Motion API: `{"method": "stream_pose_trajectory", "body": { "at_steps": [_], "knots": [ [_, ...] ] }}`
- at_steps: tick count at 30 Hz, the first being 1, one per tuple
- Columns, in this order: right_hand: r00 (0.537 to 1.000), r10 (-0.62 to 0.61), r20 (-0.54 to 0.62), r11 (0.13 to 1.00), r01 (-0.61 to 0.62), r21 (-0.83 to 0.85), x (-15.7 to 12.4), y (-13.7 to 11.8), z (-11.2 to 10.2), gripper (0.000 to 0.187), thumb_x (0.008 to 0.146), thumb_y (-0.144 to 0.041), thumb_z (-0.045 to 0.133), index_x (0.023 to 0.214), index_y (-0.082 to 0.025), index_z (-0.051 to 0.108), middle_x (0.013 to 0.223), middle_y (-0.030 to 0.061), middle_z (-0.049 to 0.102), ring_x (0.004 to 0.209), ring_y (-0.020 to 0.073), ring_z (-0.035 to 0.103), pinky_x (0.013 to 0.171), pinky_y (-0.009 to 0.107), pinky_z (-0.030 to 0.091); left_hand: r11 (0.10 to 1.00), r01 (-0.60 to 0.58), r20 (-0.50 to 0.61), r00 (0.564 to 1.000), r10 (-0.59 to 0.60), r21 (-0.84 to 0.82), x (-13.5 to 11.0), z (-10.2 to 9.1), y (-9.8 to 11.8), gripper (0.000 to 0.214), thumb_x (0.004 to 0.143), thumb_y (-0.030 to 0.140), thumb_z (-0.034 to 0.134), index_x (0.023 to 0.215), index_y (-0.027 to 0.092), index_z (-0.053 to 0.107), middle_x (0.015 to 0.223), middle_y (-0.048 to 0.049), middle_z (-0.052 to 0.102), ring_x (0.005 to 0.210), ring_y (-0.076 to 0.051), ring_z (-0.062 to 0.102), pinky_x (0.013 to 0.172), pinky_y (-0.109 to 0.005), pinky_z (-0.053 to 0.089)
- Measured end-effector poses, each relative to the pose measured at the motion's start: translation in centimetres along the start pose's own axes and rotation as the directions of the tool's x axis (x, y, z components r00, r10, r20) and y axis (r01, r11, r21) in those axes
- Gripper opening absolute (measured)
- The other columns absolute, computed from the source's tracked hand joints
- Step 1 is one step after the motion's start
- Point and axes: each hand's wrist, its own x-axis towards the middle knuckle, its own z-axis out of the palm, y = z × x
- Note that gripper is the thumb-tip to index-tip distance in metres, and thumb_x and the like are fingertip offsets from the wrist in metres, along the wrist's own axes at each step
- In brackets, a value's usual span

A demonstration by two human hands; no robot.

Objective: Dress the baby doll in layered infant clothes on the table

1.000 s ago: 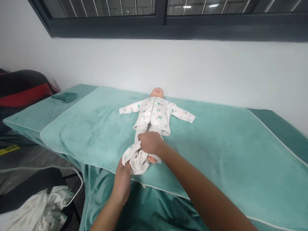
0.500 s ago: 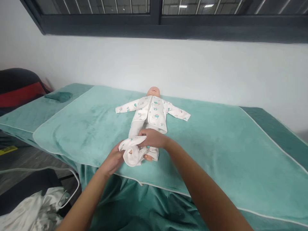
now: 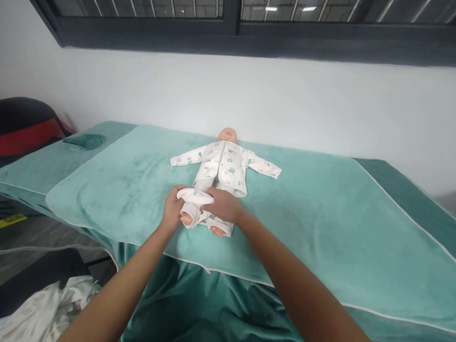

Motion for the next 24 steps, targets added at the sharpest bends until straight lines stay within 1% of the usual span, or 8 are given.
{"method": "stream_pose_trajectory", "body": {
  "at_steps": [3,6,7,11,15,17,20,24],
  "knots": [
    [0.996,0.047,-0.074,0.996,-0.053,-0.077,-0.4,-0.3,0.4,0.018,0.084,-0.038,0.061,0.09,-0.022,0.055,0.096,0.0038,0.069,0.088,0.0216,0.062,0.067,0.028,0.035,1.0,-0.005,0.01,1.0,0.005,-0.003,0.5,0.4,-0.8,0.023,0.069,0.017,0.055,0.091,0.021,0.059,0.087,0.0005,0.063,0.083,-0.016,0.057,0.078,-0.026,0.044],
    [0.988,-0.019,-0.156,0.98,-0.013,-0.199,-0.4,0.2,0.3,0.007,0.09,-0.028,0.051,0.092,-0.023,0.056,0.096,0.0022,0.07,0.088,0.0206,0.062,0.068,0.028,0.034,0.997,-0.023,0.071,0.997,0.018,0.067,0.3,0.0,-1.1,0.023,0.073,0.019,0.057,0.096,0.02,0.061,0.091,-0.0003,0.065,0.086,-0.017,0.059,0.081,-0.027,0.046],
    [0.979,-0.047,-0.196,0.971,-0.002,-0.241,-0.3,0.4,0.2,0.009,0.09,-0.023,0.048,0.093,-0.023,0.057,0.098,0.0019,0.07,0.09,0.0205,0.062,0.069,0.028,0.034,0.994,-0.035,0.097,0.995,0.025,0.107,0.1,-0.2,-1.1,0.024,0.074,0.019,0.057,0.097,0.02,0.061,0.092,-0.0008,0.066,0.087,-0.017,0.059,0.082,-0.028,0.046],
    [0.934,-0.091,-0.346,0.93,-0.044,-0.364,0.2,1.2,0.5,0.024,0.08,-0.009,0.047,0.097,-0.022,0.059,0.104,0.0039,0.069,0.091,0.0211,0.061,0.072,0.03,0.035,0.974,-0.084,0.19,0.981,0.043,0.212,-0.3,-1.1,-1.3,0.031,0.076,0.018,0.055,0.106,0.02,0.061,0.1,-0.003,0.068,0.092,-0.019,0.062,0.087,-0.032,0.049],
    [0.907,-0.117,-0.405,0.922,-0.053,-0.384,0.3,1.5,1.8,0.022,0.078,-0.007,0.045,0.089,-0.021,0.058,0.096,0.006,0.068,0.089,0.0222,0.06,0.075,0.032,0.036,0.958,-0.123,0.265,0.963,0.052,0.261,-0.4,-1.2,-1.6,0.044,0.072,0.012,0.057,0.114,0.021,0.06,0.111,-0.0048,0.068,0.1,-0.02,0.063,0.091,-0.034,0.049],
    [0.898,-0.102,-0.427,0.938,-0.057,-0.343,0.1,1.7,2.3,0.025,0.076,-0.006,0.045,0.09,-0.022,0.058,0.097,0.0061,0.068,0.091,0.0226,0.06,0.077,0.033,0.037,0.949,-0.132,0.25,0.966,0.059,0.286,-0.2,-0.9,-1.6,0.041,0.071,0.011,0.057,0.111,0.021,0.062,0.109,-0.0047,0.069,0.099,-0.02,0.063,0.09,-0.034,0.049],
    [0.899,-0.071,-0.432,0.954,-0.065,-0.291,-0.1,2.1,2.7,0.031,0.073,-0.006,0.046,0.096,-0.022,0.059,0.102,0.0058,0.068,0.094,0.0227,0.06,0.077,0.033,0.037,0.946,-0.134,0.181,0.98,0.082,0.295,0.4,-0.3,-1.6,0.027,0.071,0.01,0.055,0.096,0.02,0.063,0.096,-0.0027,0.069,0.092,-0.019,0.063,0.085,-0.033,0.049],
    [0.904,-0.071,-0.421,0.961,-0.052,-0.272,-0.3,2.4,3.2,0.028,0.077,-0.009,0.048,0.099,-0.021,0.061,0.102,0.0064,0.068,0.097,0.0232,0.059,0.08,0.034,0.039,0.947,-0.154,0.112,0.986,0.127,0.283,1.2,0.4,-1.4,0.02,0.069,0.01,0.053,0.085,0.019,0.06,0.086,-0.0013,0.065,0.088,-0.019,0.06,0.084,-0.032,0.047]
  ]
}}
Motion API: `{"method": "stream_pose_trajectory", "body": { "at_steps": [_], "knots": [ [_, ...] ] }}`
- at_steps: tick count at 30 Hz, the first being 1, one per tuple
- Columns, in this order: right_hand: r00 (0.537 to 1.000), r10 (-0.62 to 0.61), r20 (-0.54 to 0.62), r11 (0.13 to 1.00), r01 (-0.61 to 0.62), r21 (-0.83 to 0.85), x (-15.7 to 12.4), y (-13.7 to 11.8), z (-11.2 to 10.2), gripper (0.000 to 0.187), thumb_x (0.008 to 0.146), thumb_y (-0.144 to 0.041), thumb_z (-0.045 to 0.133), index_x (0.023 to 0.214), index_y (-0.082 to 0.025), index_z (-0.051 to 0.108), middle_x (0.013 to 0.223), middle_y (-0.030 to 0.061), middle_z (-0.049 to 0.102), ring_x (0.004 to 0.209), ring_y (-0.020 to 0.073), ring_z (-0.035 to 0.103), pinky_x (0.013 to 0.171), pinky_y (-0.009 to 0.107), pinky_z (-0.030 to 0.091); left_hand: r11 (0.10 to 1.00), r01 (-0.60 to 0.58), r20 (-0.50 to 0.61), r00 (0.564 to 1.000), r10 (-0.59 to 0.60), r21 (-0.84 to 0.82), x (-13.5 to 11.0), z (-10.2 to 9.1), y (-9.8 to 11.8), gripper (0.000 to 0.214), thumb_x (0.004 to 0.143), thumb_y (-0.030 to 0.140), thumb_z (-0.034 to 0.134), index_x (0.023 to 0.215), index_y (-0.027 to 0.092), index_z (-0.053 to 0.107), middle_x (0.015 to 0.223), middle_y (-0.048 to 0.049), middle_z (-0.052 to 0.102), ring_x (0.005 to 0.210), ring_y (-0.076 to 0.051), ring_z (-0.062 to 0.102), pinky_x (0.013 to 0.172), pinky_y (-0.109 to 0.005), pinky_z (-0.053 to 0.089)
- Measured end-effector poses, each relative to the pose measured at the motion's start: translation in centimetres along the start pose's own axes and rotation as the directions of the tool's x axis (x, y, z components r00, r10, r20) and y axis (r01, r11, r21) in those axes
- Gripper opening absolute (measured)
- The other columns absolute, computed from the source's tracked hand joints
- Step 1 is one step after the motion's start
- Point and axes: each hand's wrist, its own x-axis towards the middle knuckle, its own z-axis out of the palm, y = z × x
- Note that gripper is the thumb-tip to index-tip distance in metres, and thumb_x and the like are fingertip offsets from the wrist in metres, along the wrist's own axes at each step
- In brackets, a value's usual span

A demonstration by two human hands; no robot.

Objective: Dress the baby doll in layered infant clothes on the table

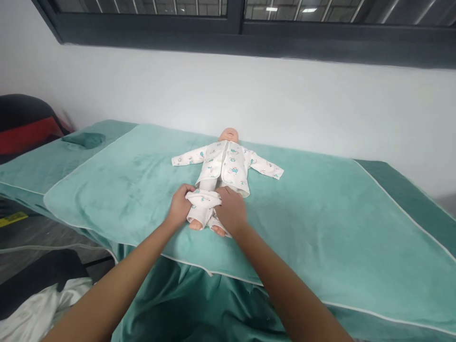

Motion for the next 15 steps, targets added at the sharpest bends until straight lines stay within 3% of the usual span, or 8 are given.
{"method": "stream_pose_trajectory", "body": {
  "at_steps": [3,5,8,10,13,15],
  "knots": [
    [0.999,-0.024,0.027,0.999,0.023,0.048,-0.3,0.1,-0.4,0.024,0.079,-0.013,0.052,0.099,-0.021,0.063,0.103,0.0071,0.068,0.099,0.0244,0.059,0.085,0.037,0.04,0.999,-0.006,-0.025,1.0,0.005,-0.047,-0.2,0.0,0.0,0.024,0.066,0.009,0.052,0.085,0.019,0.061,0.088,-0.0015,0.065,0.091,-0.019,0.059,0.087,-0.033,0.046],
    [0.995,-0.064,0.072,0.984,0.051,0.168,-0.5,0.4,-1.1,0.025,0.079,-0.016,0.058,0.103,-0.021,0.063,0.106,0.0064,0.067,0.102,0.0246,0.059,0.089,0.038,0.041,0.987,0.026,0.019,1.0,-0.023,-0.158,-0.5,-0.5,0.0,0.029,0.062,0.008,0.051,0.086,0.019,0.063,0.089,-0.0013,0.066,0.09,-0.018,0.06,0.086,-0.032,0.046],
    [0.982,-0.127,0.139,0.885,0.049,0.463,-0.3,1.3,-2.7,0.028,0.085,-0.031,0.061,0.112,-0.023,0.061,0.109,0.0046,0.066,0.103,0.0218,0.06,0.09,0.036,0.045,0.918,0.162,0.129,0.984,-0.122,-0.362,-0.4,-1.6,0.4,0.037,0.055,0.009,0.052,0.088,0.019,0.066,0.091,-0.0019,0.069,0.086,-0.018,0.062,0.078,-0.03,0.048],
    [0.99,-0.086,0.108,0.824,0.009,0.567,0.2,2.0,-3.3,0.028,0.091,-0.04,0.055,0.114,-0.023,0.059,0.105,0.0041,0.065,0.096,0.0198,0.062,0.084,0.034,0.049,0.859,0.217,0.111,0.976,-0.187,-0.464,0.2,-1.9,1.0,0.036,0.056,0.011,0.054,0.089,0.018,0.066,0.091,-0.0034,0.071,0.088,-0.019,0.064,0.077,-0.03,0.048],
    [0.993,0.044,-0.105,0.912,0.003,0.411,1.5,2.5,-3.1,0.028,0.09,-0.04,0.058,0.112,-0.022,0.057,0.107,0.0073,0.063,0.098,0.0231,0.06,0.081,0.036,0.05,0.887,0.158,-0.007,0.984,-0.178,-0.435,1.8,-1.0,2.3,0.024,0.069,0.02,0.058,0.092,0.018,0.064,0.095,-0.0061,0.07,0.095,-0.021,0.065,0.082,-0.033,0.049],
    [0.981,0.023,-0.195,0.989,0.006,0.146,2.6,2.4,-2.5,0.028,0.086,-0.035,0.063,0.109,-0.02,0.057,0.116,0.0118,0.061,0.107,0.0283,0.056,0.084,0.039,0.048,0.976,0.056,-0.011,0.998,-0.06,-0.21,3.0,0.5,3.5,0.025,0.076,0.025,0.062,0.1,0.019,0.064,0.106,-0.0078,0.068,0.104,-0.023,0.062,0.09,-0.036,0.048]
  ]
}}
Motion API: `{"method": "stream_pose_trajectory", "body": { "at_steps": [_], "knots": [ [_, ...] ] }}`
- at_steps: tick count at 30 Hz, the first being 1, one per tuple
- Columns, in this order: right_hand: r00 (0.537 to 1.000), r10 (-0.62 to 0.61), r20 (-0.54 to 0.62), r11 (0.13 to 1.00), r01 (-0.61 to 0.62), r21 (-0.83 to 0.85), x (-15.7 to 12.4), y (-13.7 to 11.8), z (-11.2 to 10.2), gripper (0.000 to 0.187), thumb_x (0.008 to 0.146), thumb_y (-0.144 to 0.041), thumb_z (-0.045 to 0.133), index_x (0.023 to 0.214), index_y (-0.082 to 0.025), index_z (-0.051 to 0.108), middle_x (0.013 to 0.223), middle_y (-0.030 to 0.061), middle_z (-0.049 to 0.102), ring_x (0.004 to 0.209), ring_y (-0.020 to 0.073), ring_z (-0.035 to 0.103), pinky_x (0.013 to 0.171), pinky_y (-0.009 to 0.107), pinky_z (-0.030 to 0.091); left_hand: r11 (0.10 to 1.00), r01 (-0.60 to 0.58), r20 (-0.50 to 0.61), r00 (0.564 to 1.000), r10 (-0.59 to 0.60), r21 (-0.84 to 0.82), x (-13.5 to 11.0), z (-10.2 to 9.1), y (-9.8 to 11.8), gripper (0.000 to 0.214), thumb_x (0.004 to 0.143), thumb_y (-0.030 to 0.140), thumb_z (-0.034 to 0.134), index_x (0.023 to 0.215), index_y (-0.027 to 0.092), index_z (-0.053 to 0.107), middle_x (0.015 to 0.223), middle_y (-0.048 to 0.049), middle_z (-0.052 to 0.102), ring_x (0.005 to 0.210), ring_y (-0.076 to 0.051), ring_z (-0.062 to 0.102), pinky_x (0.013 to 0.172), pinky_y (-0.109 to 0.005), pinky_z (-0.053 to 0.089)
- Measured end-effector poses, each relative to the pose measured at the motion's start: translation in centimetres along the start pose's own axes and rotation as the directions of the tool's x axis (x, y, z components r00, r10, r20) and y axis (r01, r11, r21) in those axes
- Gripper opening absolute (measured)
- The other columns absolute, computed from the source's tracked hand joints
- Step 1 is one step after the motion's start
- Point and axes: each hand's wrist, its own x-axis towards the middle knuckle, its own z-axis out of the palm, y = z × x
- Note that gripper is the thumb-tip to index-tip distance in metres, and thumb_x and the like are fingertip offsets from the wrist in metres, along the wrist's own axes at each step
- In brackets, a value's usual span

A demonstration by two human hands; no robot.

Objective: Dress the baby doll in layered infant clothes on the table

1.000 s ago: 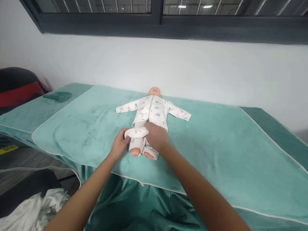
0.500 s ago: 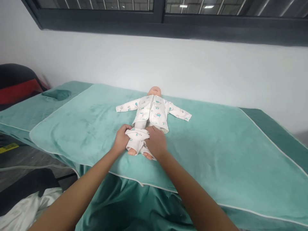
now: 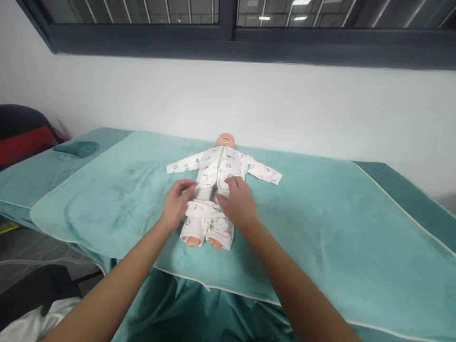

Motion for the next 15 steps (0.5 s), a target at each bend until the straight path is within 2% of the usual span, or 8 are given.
{"method": "stream_pose_trajectory", "body": {
  "at_steps": [2,4,6,7,9,12,14,15],
  "knots": [
    [0.998,-0.036,0.046,0.972,0.046,-0.229,1.1,-0.4,0.7,0.022,0.086,-0.031,0.062,0.104,-0.019,0.058,0.116,0.0146,0.06,0.108,0.0311,0.055,0.079,0.039,0.047,0.931,-0.139,0.102,0.989,0.11,0.338,1.0,1.9,0.9,0.035,0.074,0.021,0.067,0.109,0.02,0.063,0.119,-0.0099,0.064,0.114,-0.026,0.057,0.096,-0.04,0.046],
    [0.995,-0.033,0.099,0.944,0.064,-0.325,2.2,-0.7,1.0,0.01,0.09,-0.028,0.056,0.095,-0.019,0.058,0.109,0.0136,0.061,0.099,0.0288,0.057,0.071,0.036,0.045,0.747,-0.247,0.206,0.967,0.15,0.617,1.8,3.3,1.8,0.039,0.073,0.016,0.068,0.111,0.019,0.062,0.125,-0.0128,0.059,0.119,-0.03,0.053,0.098,-0.043,0.044],
    [0.997,0.0,0.081,0.96,0.022,-0.278,3.1,-0.5,0.6,0.01,0.092,-0.027,0.05,0.087,-0.021,0.056,0.095,0.009,0.063,0.086,0.0239,0.059,0.067,0.034,0.044,0.584,-0.317,0.27,0.948,0.169,0.747,2.5,3.8,2.5,0.025,0.08,0.019,0.064,0.106,0.019,0.062,0.122,-0.0143,0.059,0.117,-0.032,0.053,0.094,-0.044,0.044],
    [0.998,0.045,0.037,0.98,-0.037,-0.193,3.3,-0.1,0.1,0.012,0.091,-0.028,0.05,0.084,-0.021,0.055,0.086,0.0059,0.062,0.079,0.0214,0.059,0.066,0.033,0.044,0.551,-0.34,0.284,0.94,0.187,0.762,2.8,3.7,2.6,0.017,0.085,0.022,0.06,0.101,0.02,0.063,0.117,-0.0137,0.061,0.114,-0.031,0.054,0.092,-0.043,0.044],
    [0.972,0.221,-0.083,0.972,-0.213,0.096,3.3,1.8,-1.1,0.015,0.089,-0.035,0.051,0.082,-0.022,0.053,0.074,0.0004,0.059,0.068,0.0175,0.058,0.063,0.03,0.046,0.603,-0.318,0.224,0.948,0.227,0.732,3.6,2.8,2.4,0.011,0.091,0.027,0.053,0.09,0.021,0.061,0.102,-0.0097,0.064,0.102,-0.026,0.058,0.087,-0.039,0.044],
    [0.815,0.558,-0.156,0.76,-0.426,0.491,1.7,6.4,-3.3,0.022,0.084,-0.043,0.054,0.084,-0.021,0.054,0.071,-0.0021,0.059,0.062,0.0156,0.059,0.058,0.029,0.049,0.873,-0.063,-0.123,0.983,0.139,0.484,4.9,0.2,0.5,0.019,0.091,0.033,0.051,0.076,0.021,0.054,0.073,-0.0011,0.057,0.076,-0.019,0.056,0.074,-0.031,0.044],
    [0.722,0.666,-0.185,0.711,-0.541,0.448,0.0,9.3,-4.4,0.025,0.079,-0.044,0.059,0.085,-0.02,0.058,0.07,-0.0012,0.059,0.059,0.0156,0.057,0.056,0.03,0.048,0.955,0.083,-0.303,0.953,0.007,0.283,5.6,-1.7,-1.3,0.02,0.09,0.032,0.05,0.073,0.021,0.051,0.065,0.002,0.051,0.065,-0.015,0.052,0.065,-0.028,0.043],
    [0.698,0.683,-0.215,0.71,-0.568,0.416,-0.9,10.4,-4.7,0.026,0.077,-0.043,0.062,0.087,-0.019,0.059,0.072,0.0001,0.061,0.059,0.0161,0.056,0.056,0.031,0.047,0.965,0.117,-0.349,0.937,-0.028,0.235,5.9,-2.5,-2.1,0.016,0.089,0.029,0.049,0.075,0.02,0.051,0.066,0.0023,0.051,0.062,-0.015,0.052,0.062,-0.027,0.043]
  ]
}}
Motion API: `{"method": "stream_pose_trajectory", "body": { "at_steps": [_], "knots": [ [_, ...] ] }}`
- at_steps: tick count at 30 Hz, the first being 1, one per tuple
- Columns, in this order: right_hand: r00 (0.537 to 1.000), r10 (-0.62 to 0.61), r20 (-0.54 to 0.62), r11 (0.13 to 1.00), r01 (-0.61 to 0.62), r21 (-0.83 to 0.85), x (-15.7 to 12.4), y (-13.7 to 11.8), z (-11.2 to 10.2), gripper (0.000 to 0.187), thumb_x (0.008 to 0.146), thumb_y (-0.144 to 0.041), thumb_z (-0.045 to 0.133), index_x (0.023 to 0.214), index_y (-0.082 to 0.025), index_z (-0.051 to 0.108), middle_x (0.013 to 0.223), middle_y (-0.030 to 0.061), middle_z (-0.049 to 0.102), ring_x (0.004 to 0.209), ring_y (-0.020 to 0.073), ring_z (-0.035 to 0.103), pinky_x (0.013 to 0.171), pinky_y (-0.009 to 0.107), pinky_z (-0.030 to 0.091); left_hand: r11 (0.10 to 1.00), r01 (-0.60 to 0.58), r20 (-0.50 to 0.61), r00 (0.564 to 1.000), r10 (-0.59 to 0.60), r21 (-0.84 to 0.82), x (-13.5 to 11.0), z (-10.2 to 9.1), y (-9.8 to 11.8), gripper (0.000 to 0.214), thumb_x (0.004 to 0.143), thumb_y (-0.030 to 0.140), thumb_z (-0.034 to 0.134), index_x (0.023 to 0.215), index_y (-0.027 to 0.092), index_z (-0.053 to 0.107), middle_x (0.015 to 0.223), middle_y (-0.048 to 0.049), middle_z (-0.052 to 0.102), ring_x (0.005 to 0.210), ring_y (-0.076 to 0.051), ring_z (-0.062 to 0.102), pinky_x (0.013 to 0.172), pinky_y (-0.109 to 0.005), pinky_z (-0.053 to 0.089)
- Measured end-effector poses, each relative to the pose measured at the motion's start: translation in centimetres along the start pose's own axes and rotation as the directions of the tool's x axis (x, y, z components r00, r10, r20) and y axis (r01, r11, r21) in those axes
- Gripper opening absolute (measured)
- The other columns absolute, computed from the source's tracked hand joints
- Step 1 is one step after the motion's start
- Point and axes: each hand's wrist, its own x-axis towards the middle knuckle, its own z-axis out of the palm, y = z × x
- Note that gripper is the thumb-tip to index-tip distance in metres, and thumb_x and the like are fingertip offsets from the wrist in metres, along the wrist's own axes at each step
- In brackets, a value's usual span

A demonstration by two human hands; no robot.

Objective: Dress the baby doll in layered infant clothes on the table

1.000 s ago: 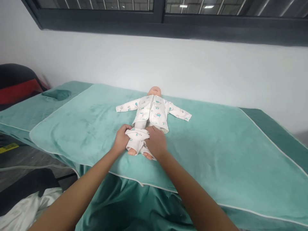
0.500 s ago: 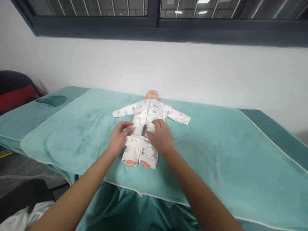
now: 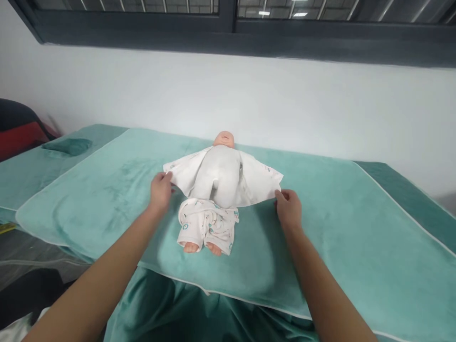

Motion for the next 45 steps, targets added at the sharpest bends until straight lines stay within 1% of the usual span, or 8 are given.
{"method": "stream_pose_trajectory", "body": {
  "at_steps": [4,6,11,14,21,28,36,45],
  "knots": [
    [0.976,-0.217,0.001,0.969,0.216,-0.118,-1.5,1.8,-0.3,0.032,0.077,-0.045,0.065,0.096,-0.019,0.063,0.084,0.0057,0.066,0.069,0.0193,0.058,0.066,0.035,0.047,0.999,-0.015,-0.071,0.997,0.013,-0.028,-0.1,-0.9,-2.1,0.006,0.08,0.021,0.056,0.087,0.02,0.057,0.084,-0.0001,0.059,0.075,-0.014,0.056,0.07,-0.026,0.045],
    [0.927,-0.321,0.193,0.939,0.339,-0.065,-3.0,1.3,1.1,0.03,0.081,-0.047,0.063,0.094,-0.02,0.065,0.082,0.0053,0.067,0.072,0.0197,0.058,0.069,0.035,0.048,0.995,-0.064,0.095,0.993,0.072,-0.078,-1.2,-1.3,-2.1,0.008,0.079,0.024,0.061,0.085,0.019,0.063,0.084,-0.0006,0.063,0.078,-0.014,0.057,0.075,-0.026,0.045],
    [0.752,-0.353,0.557,0.933,0.331,0.143,-5.2,-0.3,4.5,0.029,0.085,-0.049,0.064,0.08,-0.02,0.066,0.075,0.0006,0.065,0.071,0.0167,0.056,0.068,0.031,0.045,0.987,-0.004,0.639,0.762,0.107,-0.161,-4.2,-3.0,-1.3,0.015,0.079,0.032,0.068,0.082,0.019,0.072,0.075,-0.0013,0.066,0.071,-0.016,0.057,0.068,-0.026,0.046],
    [0.725,-0.359,0.588,0.933,0.251,0.259,-5.2,-0.3,4.4,0.026,0.082,-0.046,0.07,0.078,-0.021,0.065,0.076,0.0004,0.063,0.074,0.0164,0.055,0.069,0.03,0.045,0.983,-0.001,0.697,0.705,0.132,-0.186,-4.6,-4.1,-1.0,0.017,0.081,0.035,0.068,0.084,0.02,0.074,0.085,-0.0041,0.068,0.077,-0.017,0.059,0.071,-0.027,0.047],
    [0.516,-0.493,0.701,0.866,0.214,0.452,-5.0,-0.4,3.1,0.022,0.075,-0.037,0.082,0.09,-0.024,0.071,0.097,0.0037,0.063,0.092,0.0192,0.06,0.082,0.035,0.049,0.976,-0.072,0.805,0.555,0.208,-0.203,-3.8,-4.8,-1.2,0.015,0.077,0.033,0.074,0.088,0.022,0.075,0.109,-0.0073,0.064,0.099,-0.022,0.061,0.087,-0.032,0.049],
    [0.398,-0.535,0.745,0.842,0.324,0.431,-5.3,-0.7,2.7,0.024,0.08,-0.034,0.078,0.103,-0.028,0.071,0.107,0.0056,0.057,0.104,0.0208,0.057,0.096,0.039,0.048,0.963,0.051,0.764,0.62,0.178,-0.265,-4.3,-4.6,-1.7,0.021,0.078,0.034,0.073,0.074,0.019,0.058,0.093,-0.0041,0.062,0.085,-0.017,0.058,0.076,-0.028,0.047],
    [0.483,-0.512,0.711,0.858,0.326,0.397,-5.4,-0.5,3.2,0.015,0.09,-0.039,0.066,0.095,-0.025,0.067,0.102,0.0062,0.061,0.098,0.0211,0.058,0.086,0.037,0.049,0.956,0.134,0.634,0.77,0.066,-0.262,-5.0,-4.2,-1.8,0.027,0.076,0.039,0.075,0.078,0.02,0.056,0.082,-0.0018,0.064,0.074,-0.014,0.055,0.068,-0.025,0.044],
    [0.546,-0.514,0.662,0.851,0.423,0.312,-6.1,-0.8,3.7,0.022,0.085,-0.045,0.071,0.09,-0.024,0.068,0.096,0.0051,0.058,0.093,0.0208,0.057,0.082,0.035,0.048,0.979,0.025,0.619,0.778,0.109,-0.204,-5.2,-4.2,-2.0,0.02,0.079,0.037,0.071,0.079,0.02,0.062,0.081,-0.0017,0.063,0.075,-0.015,0.056,0.068,-0.026,0.044]
  ]
}}
